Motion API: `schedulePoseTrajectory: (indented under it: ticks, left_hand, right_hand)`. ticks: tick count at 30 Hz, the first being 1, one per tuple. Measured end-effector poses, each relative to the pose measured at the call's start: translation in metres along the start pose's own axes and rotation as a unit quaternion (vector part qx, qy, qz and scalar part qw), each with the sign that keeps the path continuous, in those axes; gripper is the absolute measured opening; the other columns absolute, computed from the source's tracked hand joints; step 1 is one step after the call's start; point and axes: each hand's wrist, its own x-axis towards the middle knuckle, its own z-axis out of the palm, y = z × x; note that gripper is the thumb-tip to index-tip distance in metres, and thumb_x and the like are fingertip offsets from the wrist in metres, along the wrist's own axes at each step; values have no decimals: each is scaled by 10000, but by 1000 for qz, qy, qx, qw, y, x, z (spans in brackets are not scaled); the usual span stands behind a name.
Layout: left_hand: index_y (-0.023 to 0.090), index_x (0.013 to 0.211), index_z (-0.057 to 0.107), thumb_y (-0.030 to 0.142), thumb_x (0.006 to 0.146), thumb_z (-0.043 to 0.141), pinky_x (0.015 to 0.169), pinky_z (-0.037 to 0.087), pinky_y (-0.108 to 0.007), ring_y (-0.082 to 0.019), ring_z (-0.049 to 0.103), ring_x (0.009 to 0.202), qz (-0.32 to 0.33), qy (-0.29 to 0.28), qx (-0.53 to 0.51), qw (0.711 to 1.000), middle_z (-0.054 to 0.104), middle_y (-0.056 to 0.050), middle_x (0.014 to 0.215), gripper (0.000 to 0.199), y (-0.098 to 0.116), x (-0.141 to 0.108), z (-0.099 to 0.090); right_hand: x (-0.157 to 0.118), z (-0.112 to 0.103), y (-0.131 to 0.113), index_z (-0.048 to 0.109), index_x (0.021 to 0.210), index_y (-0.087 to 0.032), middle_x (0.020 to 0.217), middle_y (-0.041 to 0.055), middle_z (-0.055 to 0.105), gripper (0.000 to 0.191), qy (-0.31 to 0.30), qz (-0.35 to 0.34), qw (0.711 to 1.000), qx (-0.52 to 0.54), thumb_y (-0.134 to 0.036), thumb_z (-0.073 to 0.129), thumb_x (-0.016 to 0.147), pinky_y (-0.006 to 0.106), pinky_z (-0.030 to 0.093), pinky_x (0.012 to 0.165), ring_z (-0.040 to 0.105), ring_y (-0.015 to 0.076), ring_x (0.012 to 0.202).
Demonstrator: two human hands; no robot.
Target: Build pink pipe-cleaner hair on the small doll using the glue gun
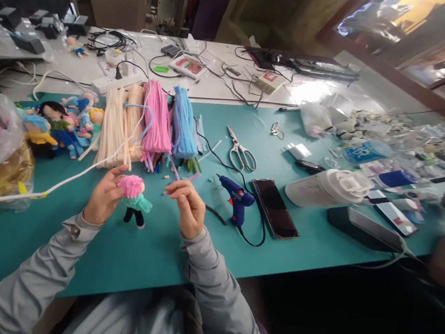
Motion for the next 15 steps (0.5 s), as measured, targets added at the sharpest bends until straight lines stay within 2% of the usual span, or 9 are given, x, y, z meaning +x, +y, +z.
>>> schedulePoseTrajectory:
  ticks: [4,7,8,10,11,12,13,14,15]
  left_hand:
    - [204,1081,614,306,618,844,643,516,-269,-171,681,754,4,15,-13,1000,728,-24,862,527,2,3,-3]
    - [215,1071,625,305,628,834,610,514,-287,-188,680,730,0,16,-18,1000,727,-25,857,498,2,6,-7]
    - [217,1071,627,304,632,833,606,513,-294,-193,678,721,-1,15,-21,1000,726,-23,855,493,2,6,-8]
    - [214,1070,630,299,639,834,615,510,-294,-187,672,716,3,13,-34,999,725,-16,854,484,1,8,-10]
    - [210,1069,630,298,646,833,625,507,-289,-181,670,723,5,10,-42,999,726,-15,857,477,1,9,-11]
    - [206,1067,629,300,655,830,636,504,-283,-176,667,737,8,7,-49,999,726,-17,866,468,0,9,-12]
    - [201,1062,627,305,661,828,643,499,-278,-172,664,750,10,4,-55,998,727,-19,875,460,0,10,-12]
    - [198,1058,626,311,663,828,645,495,-275,-171,660,760,11,3,-59,998,726,-23,882,458,-1,10,-12]
    - [194,1056,625,318,659,830,643,492,-276,-174,657,768,12,3,-62,998,726,-26,887,463,-2,11,-12]
  right_hand:
    - [-8,-4,-3,434,634,-240,527,-13,478,410,45,17,997,55,-515,453,937,352,486,559,509,176,528]
    - [-19,-18,-11,339,578,-256,423,-70,277,474,97,29,993,64,-526,382,965,325,434,465,374,153,387]
    - [-23,-26,-15,352,582,-255,413,-82,223,478,114,28,991,70,-520,349,980,318,418,448,322,145,356]
    - [-31,-47,-26,489,686,-269,416,-95,204,419,138,20,987,81,-476,312,1004,297,392,434,238,131,328]
    - [-35,-59,-33,571,835,-306,433,-94,254,322,150,15,985,77,-432,330,1006,289,385,440,225,127,332]
    - [-38,-70,-40,589,1039,-366,486,-83,363,225,175,1,983,63,-387,370,996,282,372,442,233,119,343]
    - [-40,-80,-48,523,1221,-427,620,-51,518,274,173,-14,984,42,-386,403,978,289,383,454,310,116,371]
    - [-41,-88,-57,426,1338,-469,856,-3,629,388,162,-29,986,19,-414,433,954,305,414,485,437,127,454]
    - [-41,-93,-66,371,1387,-483,1112,35,630,459,137,-38,990,0,-462,447,935,331,455,537,561,156,606]
